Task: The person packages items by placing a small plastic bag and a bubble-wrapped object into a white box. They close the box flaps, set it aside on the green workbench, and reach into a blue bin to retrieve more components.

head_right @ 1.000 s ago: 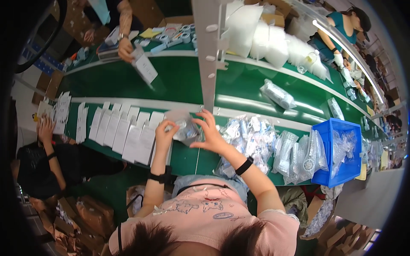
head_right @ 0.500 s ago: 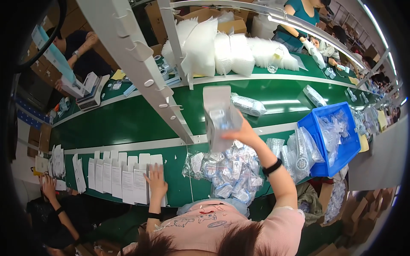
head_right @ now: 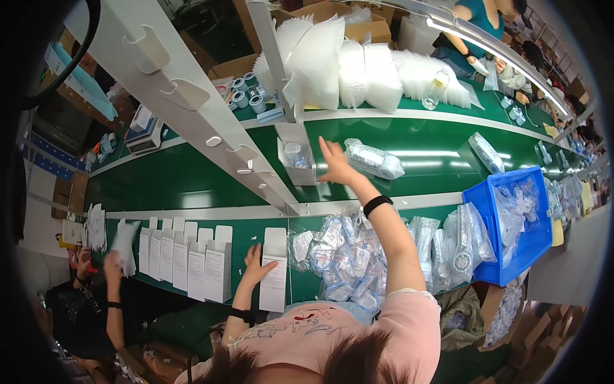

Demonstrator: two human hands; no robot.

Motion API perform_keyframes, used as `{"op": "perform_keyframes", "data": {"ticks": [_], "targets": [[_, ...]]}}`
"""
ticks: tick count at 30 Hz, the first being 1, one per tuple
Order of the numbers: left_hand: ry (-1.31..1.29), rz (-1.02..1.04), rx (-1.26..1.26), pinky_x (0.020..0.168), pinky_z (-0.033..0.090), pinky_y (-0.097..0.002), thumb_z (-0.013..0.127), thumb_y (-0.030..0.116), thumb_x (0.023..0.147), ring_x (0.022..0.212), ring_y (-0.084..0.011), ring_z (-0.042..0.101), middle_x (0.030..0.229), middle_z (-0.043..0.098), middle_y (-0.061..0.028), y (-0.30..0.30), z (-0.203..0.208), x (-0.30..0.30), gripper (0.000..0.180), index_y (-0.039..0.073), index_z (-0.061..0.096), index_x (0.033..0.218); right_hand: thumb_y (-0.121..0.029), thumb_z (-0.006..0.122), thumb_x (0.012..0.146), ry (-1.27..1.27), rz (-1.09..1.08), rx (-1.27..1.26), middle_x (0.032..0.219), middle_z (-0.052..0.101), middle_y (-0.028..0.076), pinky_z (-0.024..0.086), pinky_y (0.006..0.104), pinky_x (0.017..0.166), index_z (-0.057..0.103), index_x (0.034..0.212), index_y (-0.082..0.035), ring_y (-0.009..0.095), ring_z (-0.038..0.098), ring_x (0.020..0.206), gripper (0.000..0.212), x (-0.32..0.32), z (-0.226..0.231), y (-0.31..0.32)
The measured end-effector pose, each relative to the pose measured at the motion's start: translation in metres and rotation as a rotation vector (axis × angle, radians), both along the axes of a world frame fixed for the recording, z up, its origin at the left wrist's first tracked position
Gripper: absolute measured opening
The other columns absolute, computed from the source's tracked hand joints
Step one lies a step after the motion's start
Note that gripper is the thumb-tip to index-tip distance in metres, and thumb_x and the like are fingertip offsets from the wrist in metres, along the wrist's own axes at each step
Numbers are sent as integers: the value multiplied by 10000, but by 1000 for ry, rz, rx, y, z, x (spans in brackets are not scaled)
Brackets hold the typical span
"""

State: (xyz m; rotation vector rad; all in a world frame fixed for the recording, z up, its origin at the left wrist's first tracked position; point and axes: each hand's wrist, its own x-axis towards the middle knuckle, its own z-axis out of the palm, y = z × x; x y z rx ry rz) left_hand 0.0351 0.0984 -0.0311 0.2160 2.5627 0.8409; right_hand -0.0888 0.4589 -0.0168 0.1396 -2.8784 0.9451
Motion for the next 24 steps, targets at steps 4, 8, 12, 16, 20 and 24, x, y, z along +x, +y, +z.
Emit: {"op": "perform_keyframes", "data": {"ticks": [4,8,12,16,20,24], "targets": [[-188,51,74,995,227,-397,688,266,689,1217,-385,213,1351,153,-208,-7,-26,12,843,19,182,1316,-233,756,542,-251,-332,513,1303,300,194,254,540,948,140,1348,-230,408,234,1219,1014,8,-14,48],[-290,200,681,1001,205,-385,661,156,708,1245,-318,201,1357,152,-202,-1,1,12,798,85,173,1336,-178,699,610,-277,-332,600,1172,421,165,370,533,844,154,1335,-251,382,389,1107,910,7,-43,64],[116,85,574,953,287,-368,718,135,632,1189,-307,285,1290,238,-171,4,55,13,847,111,221,1317,-139,623,682,-218,-242,301,1106,462,146,426,478,787,201,1318,-207,354,488,975,766,32,5,52],[528,-58,309,878,362,-366,768,150,552,1086,-286,392,1205,319,-156,17,80,9,763,88,351,1188,-98,555,747,-14,-294,-1004,1086,469,118,451,416,763,256,1274,-151,292,530,905,608,74,79,5],[525,-33,385,876,362,-394,792,139,510,1078,-316,397,1204,324,-175,34,71,11,720,77,349,1074,-12,569,749,246,-392,-1821,1097,445,93,415,341,816,235,1243,-106,209,462,995,604,117,122,-78],[513,147,634,881,352,-419,776,118,544,1091,-373,384,1194,341,-200,47,48,24,645,88,316,995,-51,604,733,436,-626,-1503,1141,418,104,334,328,905,247,1236,-90,204,400,1051,619,126,125,-176]]}}
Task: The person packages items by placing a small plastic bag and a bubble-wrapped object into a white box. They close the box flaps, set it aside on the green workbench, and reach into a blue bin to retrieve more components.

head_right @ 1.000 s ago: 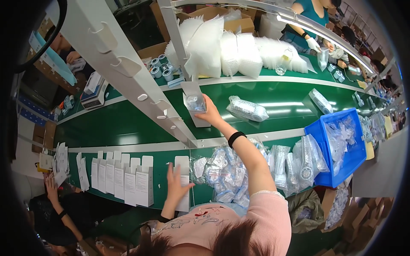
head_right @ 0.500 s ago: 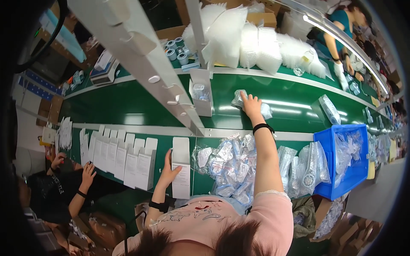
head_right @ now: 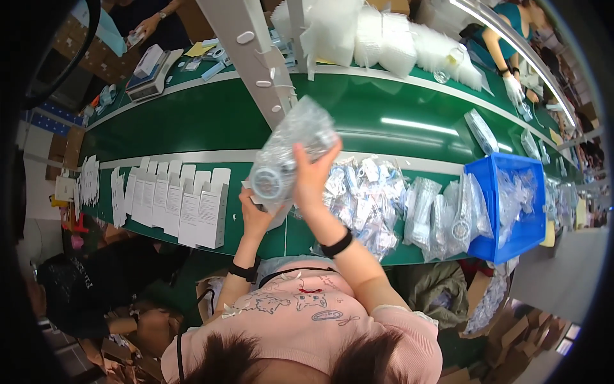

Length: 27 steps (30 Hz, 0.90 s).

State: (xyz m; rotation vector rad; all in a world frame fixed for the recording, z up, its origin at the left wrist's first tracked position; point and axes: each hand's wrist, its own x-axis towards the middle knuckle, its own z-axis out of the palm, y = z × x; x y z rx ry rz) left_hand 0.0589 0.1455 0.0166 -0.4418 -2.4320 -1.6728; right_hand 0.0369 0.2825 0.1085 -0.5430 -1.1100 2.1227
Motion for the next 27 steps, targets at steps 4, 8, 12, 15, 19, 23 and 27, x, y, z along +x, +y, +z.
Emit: {"op": "perform_keyframes", "data": {"ticks": [4,8,12,15,19,23,27], "targets": [[131,38,72,871,359,-432,780,88,538,1070,-392,405,1170,369,-223,2,-8,8,667,94,265,961,-148,665,680,-13,-54,856,1171,389,146,287,410,940,352,1193,-81,300,349,1115,605,10,-21,-20],[190,42,-49,870,359,-430,783,68,533,1079,-380,397,1181,341,-236,-5,-8,24,686,94,251,965,-159,661,669,8,208,1464,1207,376,174,278,458,942,481,1113,-90,382,290,1166,484,22,1,-1],[190,97,293,879,350,-435,792,73,523,1088,-373,387,1206,304,-242,-6,-2,3,692,93,253,956,-156,650,678,54,467,1560,1237,369,167,279,467,945,529,1087,-101,401,265,1192,430,38,-17,5],[177,102,136,881,348,-432,790,87,535,1087,-373,383,1220,283,-242,-21,-12,2,695,97,249,971,-181,654,676,104,490,1409,1235,379,144,271,481,947,542,1070,-110,386,290,1178,416,36,-61,24],[143,57,90,882,350,-415,780,116,559,1087,-361,383,1240,269,-226,-42,-19,9,662,93,294,1009,-167,669,659,-457,555,1342,1177,418,157,327,447,914,577,1002,-74,349,359,1113,367,18,-130,34],[181,31,-130,856,374,-380,759,134,583,1048,-325,427,1235,292,-199,-44,23,8,511,64,428,967,-133,672,642,-821,606,1799,1028,501,138,399,409,827,589,941,-59,330,467,965,319,12,-149,17],[78,39,-271,788,410,-340,731,110,589,941,-292,501,1176,374,-175,-43,44,5,290,28,548,798,-112,671,643,-564,916,1521,878,535,103,448,362,728,579,929,-56,292,539,838,306,16,-156,35]]}}
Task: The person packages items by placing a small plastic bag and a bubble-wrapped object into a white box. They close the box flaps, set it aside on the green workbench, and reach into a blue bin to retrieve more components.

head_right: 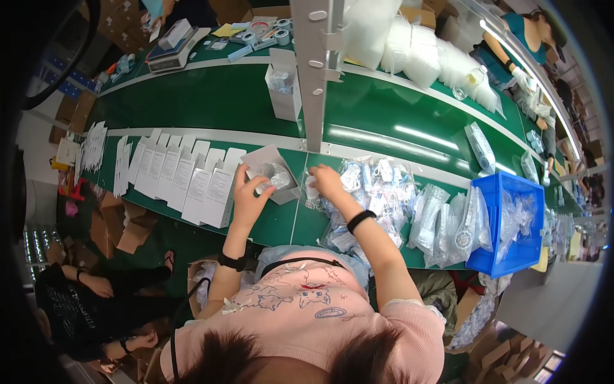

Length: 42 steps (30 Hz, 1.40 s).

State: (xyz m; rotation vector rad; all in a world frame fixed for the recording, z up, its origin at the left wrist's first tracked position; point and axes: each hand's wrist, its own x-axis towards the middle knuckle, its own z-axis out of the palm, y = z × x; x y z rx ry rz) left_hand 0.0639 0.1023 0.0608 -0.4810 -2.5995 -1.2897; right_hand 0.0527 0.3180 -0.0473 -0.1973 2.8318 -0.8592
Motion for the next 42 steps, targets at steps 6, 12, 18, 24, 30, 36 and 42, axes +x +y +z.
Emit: {"op": "perform_keyframes", "data": {"ticks": [6,12,18,24,30,36,42], "targets": [[-142,85,114,699,422,-288,697,47,574,849,-251,547,959,531,-110,-1,3,-17,157,-20,574,645,-15,624,666,473,-370,-371,821,501,80,455,327,652,582,934,-61,277,547,750,276,16,94,19],[-205,120,190,671,440,-317,656,22,566,767,-268,570,808,576,-104,4,3,-42,111,5,579,644,42,551,631,747,187,-248,914,465,99,441,297,685,553,1000,-60,286,495,799,383,6,175,-24],[-165,153,163,679,446,-329,620,31,576,767,-274,574,792,590,-112,-21,-31,-33,90,17,590,660,-44,518,640,500,754,-74,835,516,69,446,309,716,531,880,-61,257,496,847,241,-11,156,-42],[-142,142,208,717,433,-319,688,103,596,802,-275,564,797,580,-128,-10,-35,-31,163,7,571,658,-86,563,618,642,738,-31,865,522,72,449,327,720,597,840,-83,256,500,851,225,-5,138,-43],[-61,116,317,588,412,-250,591,22,698,658,-121,472,701,519,-36,-39,-67,-52,68,2,526,701,-188,513,702,848,384,-116,720,508,72,422,349,622,569,853,-101,275,504,709,182,-13,96,-82],[-184,45,312,618,396,-280,573,76,752,665,-142,438,718,502,-58,-7,-38,-50,130,-19,490,719,-359,563,719,606,335,96,708,568,72,397,416,723,623,836,-86,266,499,830,303,10,103,-65],[-186,77,304,657,397,-300,567,105,762,675,-173,431,715,488,-72,4,-18,-28,161,-21,482,708,-475,524,750,713,265,109,765,608,48,273,571,823,641,857,-110,256,421,1050,398,23,60,-75]]}}
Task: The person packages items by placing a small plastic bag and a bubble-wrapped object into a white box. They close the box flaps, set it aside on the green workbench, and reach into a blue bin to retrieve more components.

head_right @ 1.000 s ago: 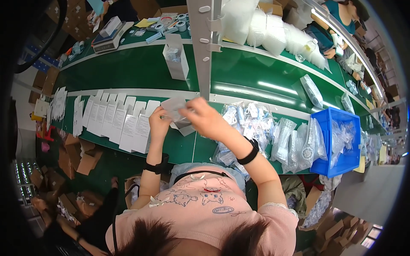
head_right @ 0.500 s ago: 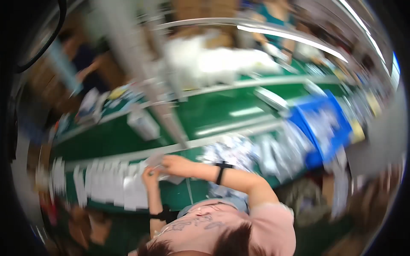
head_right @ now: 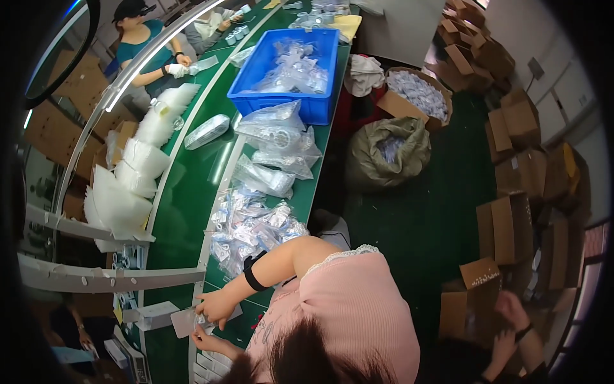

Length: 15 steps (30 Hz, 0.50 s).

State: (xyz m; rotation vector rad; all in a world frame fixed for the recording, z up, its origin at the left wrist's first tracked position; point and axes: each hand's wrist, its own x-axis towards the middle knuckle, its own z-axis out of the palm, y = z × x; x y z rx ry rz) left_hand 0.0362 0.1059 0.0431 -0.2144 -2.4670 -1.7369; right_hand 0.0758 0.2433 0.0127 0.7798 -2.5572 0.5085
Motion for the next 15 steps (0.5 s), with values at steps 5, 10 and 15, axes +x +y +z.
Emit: {"op": "perform_keyframes", "data": {"ticks": [5,10,15], "targets": [[23,-2,16,656,392,-289,559,103,773,673,-170,428,715,488,-73,-7,-3,-1,164,-18,476,700,-413,568,733,40,15,-116,810,591,75,234,610,882,611,874,-73,270,366,1125,370,8,-5,-7],[19,-10,49,669,378,-288,529,109,803,674,-166,430,736,514,-86,-8,-12,-9,155,-43,514,775,-339,565,751,195,23,-226,827,575,70,318,535,848,581,899,-72,267,442,1031,306,33,18,9],[92,5,135,676,387,-284,544,100,780,681,-172,438,713,495,-82,-10,-23,-8,143,-31,513,733,-75,455,734,278,-1272,-880,684,531,125,414,345,581,548,940,-34,269,515,622,230,222,55,166]]}}
